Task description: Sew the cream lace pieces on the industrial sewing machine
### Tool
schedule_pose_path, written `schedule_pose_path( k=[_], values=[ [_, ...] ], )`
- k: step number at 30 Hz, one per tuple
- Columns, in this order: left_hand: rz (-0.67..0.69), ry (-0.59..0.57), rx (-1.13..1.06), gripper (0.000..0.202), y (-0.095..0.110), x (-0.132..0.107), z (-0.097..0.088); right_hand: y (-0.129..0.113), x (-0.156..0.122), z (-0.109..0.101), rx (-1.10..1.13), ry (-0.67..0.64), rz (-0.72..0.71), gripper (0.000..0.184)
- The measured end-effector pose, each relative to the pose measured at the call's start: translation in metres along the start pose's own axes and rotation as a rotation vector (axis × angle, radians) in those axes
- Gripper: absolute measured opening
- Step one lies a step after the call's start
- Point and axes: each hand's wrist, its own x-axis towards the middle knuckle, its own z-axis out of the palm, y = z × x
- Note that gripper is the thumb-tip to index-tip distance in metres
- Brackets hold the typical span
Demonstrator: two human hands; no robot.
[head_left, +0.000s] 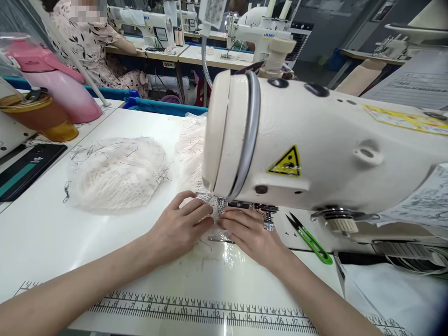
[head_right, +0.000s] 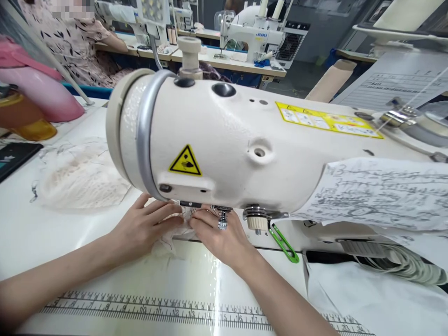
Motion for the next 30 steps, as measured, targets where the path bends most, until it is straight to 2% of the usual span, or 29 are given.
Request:
schedule_pose_path(
  k=[4,10,17,30],
  values=[
    [-0.022,-0.129,-0.082,0.038,0.001,-0.006,0.009,0.001,0.003,-0.002,0.06,0.017,0.001,0.022],
    [-0.032,-0.274,-0.069,0.054,0.0,-0.012,0.015,0.001,0.0,-0.001,0.014,-0.08,-0.009,0.025],
    [-0.019,-0.282,-0.096,0.054,-0.006,-0.008,0.008,-0.002,-0.002,0.004,-0.043,-0.12,0.004,0.027],
    [-0.036,-0.307,-0.084,0.053,-0.007,-0.007,0.011,0.003,-0.001,0.007,-0.01,-0.101,-0.006,0.028]
  ],
)
